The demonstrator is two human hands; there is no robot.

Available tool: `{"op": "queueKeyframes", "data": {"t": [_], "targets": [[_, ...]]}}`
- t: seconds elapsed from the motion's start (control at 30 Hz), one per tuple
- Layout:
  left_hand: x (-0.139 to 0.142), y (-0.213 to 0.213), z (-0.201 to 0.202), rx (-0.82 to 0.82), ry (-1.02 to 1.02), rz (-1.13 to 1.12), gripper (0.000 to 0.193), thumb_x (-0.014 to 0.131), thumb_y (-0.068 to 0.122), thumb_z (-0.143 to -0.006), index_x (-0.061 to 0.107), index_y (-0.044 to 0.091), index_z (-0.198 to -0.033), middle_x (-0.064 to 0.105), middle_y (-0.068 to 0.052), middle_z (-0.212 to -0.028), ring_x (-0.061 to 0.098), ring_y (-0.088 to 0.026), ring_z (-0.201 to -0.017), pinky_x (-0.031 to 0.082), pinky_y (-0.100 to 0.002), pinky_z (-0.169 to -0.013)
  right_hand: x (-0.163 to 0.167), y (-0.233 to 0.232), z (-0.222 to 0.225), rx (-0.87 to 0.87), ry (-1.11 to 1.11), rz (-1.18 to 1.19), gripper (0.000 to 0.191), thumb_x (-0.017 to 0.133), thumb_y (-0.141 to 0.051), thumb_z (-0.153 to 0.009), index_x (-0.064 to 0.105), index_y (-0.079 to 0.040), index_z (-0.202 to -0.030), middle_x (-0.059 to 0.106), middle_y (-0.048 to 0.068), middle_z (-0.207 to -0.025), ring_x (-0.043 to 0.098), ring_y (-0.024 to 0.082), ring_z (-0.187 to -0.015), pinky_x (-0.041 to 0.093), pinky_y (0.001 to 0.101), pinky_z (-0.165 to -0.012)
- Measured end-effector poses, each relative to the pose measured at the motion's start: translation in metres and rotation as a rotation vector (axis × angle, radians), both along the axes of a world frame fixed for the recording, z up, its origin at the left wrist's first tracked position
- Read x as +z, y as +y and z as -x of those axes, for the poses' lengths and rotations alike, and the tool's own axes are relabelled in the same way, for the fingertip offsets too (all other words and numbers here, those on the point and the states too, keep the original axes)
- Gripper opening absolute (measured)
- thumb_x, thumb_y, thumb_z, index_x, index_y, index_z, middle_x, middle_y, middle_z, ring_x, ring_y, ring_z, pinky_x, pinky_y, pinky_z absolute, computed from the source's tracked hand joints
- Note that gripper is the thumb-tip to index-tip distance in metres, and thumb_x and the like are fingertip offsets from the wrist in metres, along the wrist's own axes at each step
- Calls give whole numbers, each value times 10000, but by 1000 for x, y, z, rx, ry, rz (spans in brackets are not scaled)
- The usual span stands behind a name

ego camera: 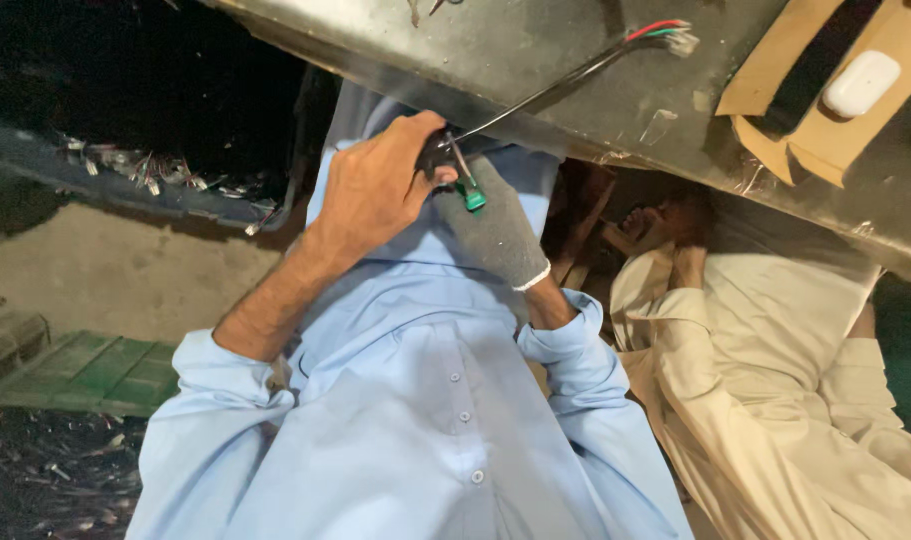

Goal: The person sits at a workbench assembling wire harnesses. They strip insulation from the ends of a black cable, twist the exposed colored wires, insert them into connector housings, and crimp or secure the terminals, occasionally using pliers, then place the finished harness on the bench with a growing pile of completed harnesses.

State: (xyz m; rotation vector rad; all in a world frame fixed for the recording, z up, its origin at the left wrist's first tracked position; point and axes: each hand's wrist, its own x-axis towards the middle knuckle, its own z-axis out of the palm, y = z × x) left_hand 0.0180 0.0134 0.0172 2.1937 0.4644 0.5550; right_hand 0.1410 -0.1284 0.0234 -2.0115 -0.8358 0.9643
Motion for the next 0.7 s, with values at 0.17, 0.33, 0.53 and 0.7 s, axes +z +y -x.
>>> {"op": "queueKeyframes", "data": {"t": [0.17, 0.33, 0.53, 0.7], "targets": [[-45, -2, 36, 287, -136, 373, 347, 736, 168, -1043, 513, 33, -1272, 656, -97, -1013, 640, -220, -802, 543, -349, -729, 30, 8, -13, 169, -184, -78, 332, 774, -179, -900, 598, -75, -1161, 695, 151, -1008, 695, 354, -894, 552, 407, -793], [-88, 26, 70, 594, -132, 203, 636, 733, 143, -1111, 256, -5, -1505, 445, -272, -1338, 452, -305, -1264, 361, -447, -1158, 51, 19, -65, 208, -838, -219, 361, 849, -136, -858, 633, -151, -1147, 671, 92, -1040, 643, 328, -1018, 489, 443, -915], [-21, 41, 64, 167, 328, 214, 418, 666, 227, -999, 573, 61, -1371, 641, -138, -1241, 591, -310, -1172, 450, -418, -1045, 45, 36, -103, 109, -1034, -229, 469, 895, -342, -889, 624, -100, -1186, 606, 125, -1153, 549, 360, -1116, 404, 503, -976], [146, 23, 2, -616, 35, -284, 419, 677, 283, -896, 626, 43, -1236, 656, -109, -1085, 627, -294, -999, 478, -414, -856, 36, 34, -104, 80, -1050, -247, 465, 890, -357, -907, 632, -111, -1206, 619, 116, -1159, 561, 353, -1123, 419, 489, -982]]}}
